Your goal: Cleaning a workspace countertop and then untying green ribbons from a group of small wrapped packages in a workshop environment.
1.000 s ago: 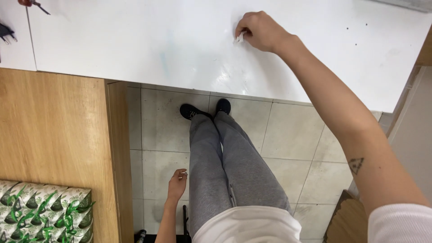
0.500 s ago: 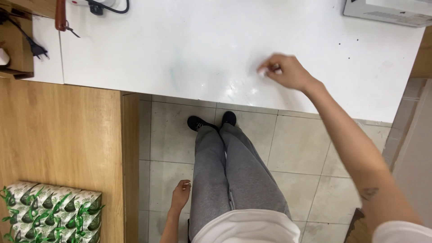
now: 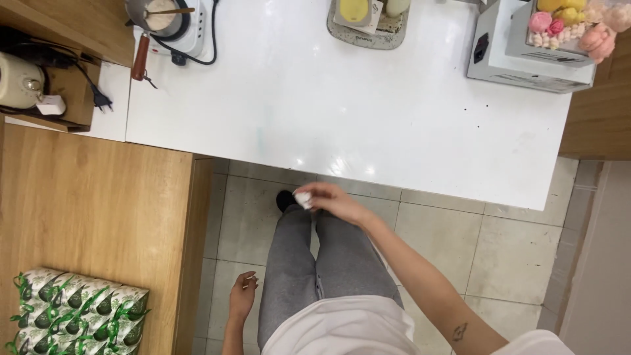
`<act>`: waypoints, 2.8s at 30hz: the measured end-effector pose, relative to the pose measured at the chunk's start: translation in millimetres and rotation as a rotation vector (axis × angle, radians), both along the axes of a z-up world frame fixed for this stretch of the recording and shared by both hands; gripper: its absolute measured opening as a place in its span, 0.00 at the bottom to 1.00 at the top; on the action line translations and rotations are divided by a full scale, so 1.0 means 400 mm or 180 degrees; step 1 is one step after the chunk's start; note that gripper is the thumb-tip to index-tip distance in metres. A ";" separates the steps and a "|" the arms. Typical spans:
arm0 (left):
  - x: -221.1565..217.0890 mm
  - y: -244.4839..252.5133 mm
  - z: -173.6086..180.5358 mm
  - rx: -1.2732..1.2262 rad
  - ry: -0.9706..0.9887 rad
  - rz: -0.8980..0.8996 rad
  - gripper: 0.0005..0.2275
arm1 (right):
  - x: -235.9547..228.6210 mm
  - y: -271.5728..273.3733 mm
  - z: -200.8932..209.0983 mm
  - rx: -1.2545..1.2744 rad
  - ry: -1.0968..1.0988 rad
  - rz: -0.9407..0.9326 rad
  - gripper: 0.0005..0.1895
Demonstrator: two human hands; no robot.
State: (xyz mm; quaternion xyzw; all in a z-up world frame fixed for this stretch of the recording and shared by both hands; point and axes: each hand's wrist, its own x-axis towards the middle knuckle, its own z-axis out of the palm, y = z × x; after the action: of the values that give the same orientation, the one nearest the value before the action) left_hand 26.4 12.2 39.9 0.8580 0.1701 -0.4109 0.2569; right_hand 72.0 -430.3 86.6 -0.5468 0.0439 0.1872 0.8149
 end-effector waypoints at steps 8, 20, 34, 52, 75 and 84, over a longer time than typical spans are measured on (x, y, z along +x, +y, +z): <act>0.242 -0.244 0.183 -0.0699 -0.0692 -0.0391 0.14 | 0.022 -0.213 0.176 0.2141 0.0511 -0.1795 0.21; 0.694 -0.748 0.494 -0.3511 -0.0101 -0.0913 0.17 | 0.234 -0.004 0.244 0.1340 0.0876 -0.2353 0.11; 0.868 -0.825 0.452 -0.2929 -0.1153 -0.0889 0.12 | 0.499 -0.087 0.179 0.0781 0.1527 -0.2850 0.18; 0.846 -0.702 0.375 -0.1471 -0.1018 -0.0615 0.12 | 0.981 -0.633 -0.201 -0.6355 -0.1134 0.0870 0.13; 0.845 -0.614 0.340 -0.1478 -0.0882 -0.1264 0.13 | 0.726 -0.457 -0.083 -0.6119 -0.0911 0.2758 0.10; 0.851 -0.621 0.332 -0.1452 -0.0971 -0.1397 0.12 | 0.943 -0.614 -0.134 -0.5333 -0.0335 0.0121 0.05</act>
State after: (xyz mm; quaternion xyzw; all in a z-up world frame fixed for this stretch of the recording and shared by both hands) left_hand 366.6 -236.4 172.7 0.8461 -0.1549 -0.3509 0.3700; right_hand 449.1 -676.0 32.8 -0.9798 0.1212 0.0806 0.1369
